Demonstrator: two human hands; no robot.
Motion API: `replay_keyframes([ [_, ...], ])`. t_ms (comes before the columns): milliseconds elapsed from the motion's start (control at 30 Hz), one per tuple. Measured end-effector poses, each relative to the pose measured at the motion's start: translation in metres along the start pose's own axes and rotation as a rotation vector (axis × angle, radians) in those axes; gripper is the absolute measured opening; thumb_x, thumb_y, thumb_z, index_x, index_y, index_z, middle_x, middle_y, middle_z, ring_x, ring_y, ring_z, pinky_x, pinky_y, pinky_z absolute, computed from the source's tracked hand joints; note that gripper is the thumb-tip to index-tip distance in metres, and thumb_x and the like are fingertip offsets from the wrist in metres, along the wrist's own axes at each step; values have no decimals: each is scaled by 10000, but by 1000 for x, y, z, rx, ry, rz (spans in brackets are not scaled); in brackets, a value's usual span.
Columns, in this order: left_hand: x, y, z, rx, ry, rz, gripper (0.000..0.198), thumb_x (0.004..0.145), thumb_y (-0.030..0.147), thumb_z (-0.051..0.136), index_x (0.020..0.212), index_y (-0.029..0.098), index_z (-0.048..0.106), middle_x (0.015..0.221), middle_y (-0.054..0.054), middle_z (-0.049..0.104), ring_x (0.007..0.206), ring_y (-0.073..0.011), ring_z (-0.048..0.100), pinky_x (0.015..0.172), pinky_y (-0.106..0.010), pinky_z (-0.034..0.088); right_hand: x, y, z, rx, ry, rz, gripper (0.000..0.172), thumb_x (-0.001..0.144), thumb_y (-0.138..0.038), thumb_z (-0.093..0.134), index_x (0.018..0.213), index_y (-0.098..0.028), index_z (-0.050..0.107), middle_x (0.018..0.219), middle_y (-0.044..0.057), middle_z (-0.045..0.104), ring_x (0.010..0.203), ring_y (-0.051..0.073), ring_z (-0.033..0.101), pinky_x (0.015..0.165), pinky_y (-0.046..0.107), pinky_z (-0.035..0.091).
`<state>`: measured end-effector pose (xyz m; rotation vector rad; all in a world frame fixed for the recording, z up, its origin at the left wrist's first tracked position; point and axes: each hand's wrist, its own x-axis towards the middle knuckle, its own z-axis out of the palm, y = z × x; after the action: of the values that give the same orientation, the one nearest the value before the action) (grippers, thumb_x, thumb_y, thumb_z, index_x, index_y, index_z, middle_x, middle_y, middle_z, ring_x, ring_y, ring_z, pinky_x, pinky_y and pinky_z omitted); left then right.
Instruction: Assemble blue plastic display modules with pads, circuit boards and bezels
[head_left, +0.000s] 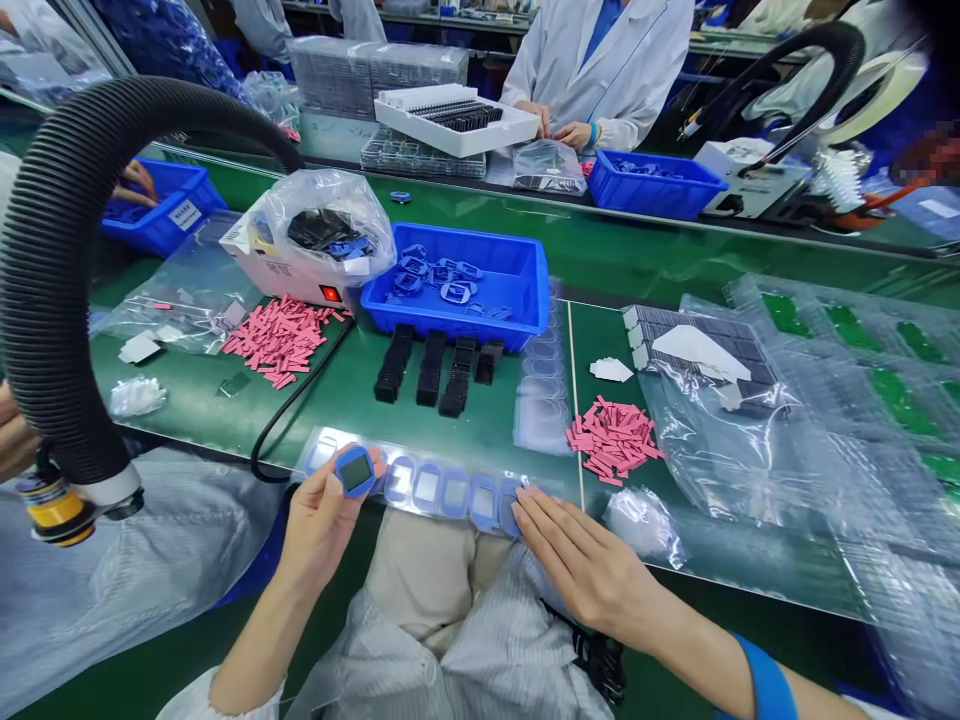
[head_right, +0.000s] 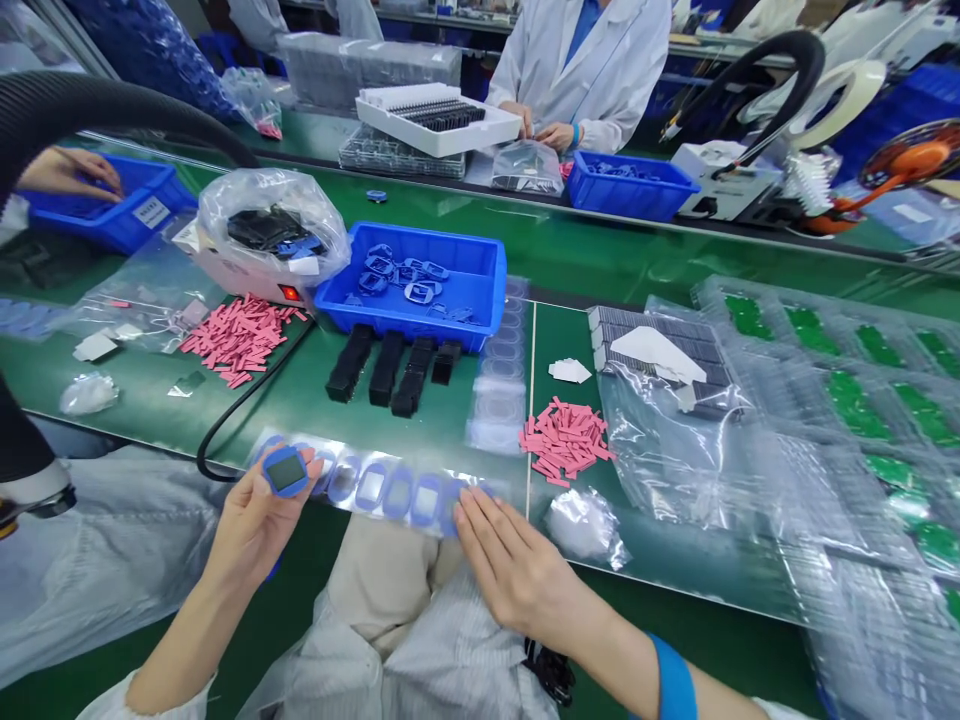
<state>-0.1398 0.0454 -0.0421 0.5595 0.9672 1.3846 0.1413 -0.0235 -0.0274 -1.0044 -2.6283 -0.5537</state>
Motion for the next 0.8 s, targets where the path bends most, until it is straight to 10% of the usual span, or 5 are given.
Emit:
replay_keyframes([
  [500, 7, 8, -7, -33, 56, 56, 359, 574, 400, 831, 862, 205, 741, 790, -46, 784, 721, -177, 736, 840, -288, 567, 12, 19, -21, 195, 21, -53, 300, 885, -44, 401, 1063, -54, 642, 1091, 155, 693, 1131, 246, 600, 915, 395, 560],
  [800, -5, 29, 3, -80, 111, 36, 354, 471, 415, 873, 762, 260, 743, 696, 36, 777, 567, -128, 720, 740, -234, 605, 6, 91, -38, 149, 70, -209, 255, 923, -105, 440, 1070, -179, 636, 1072, 38, 715, 1087, 165, 624, 877, 310, 572],
])
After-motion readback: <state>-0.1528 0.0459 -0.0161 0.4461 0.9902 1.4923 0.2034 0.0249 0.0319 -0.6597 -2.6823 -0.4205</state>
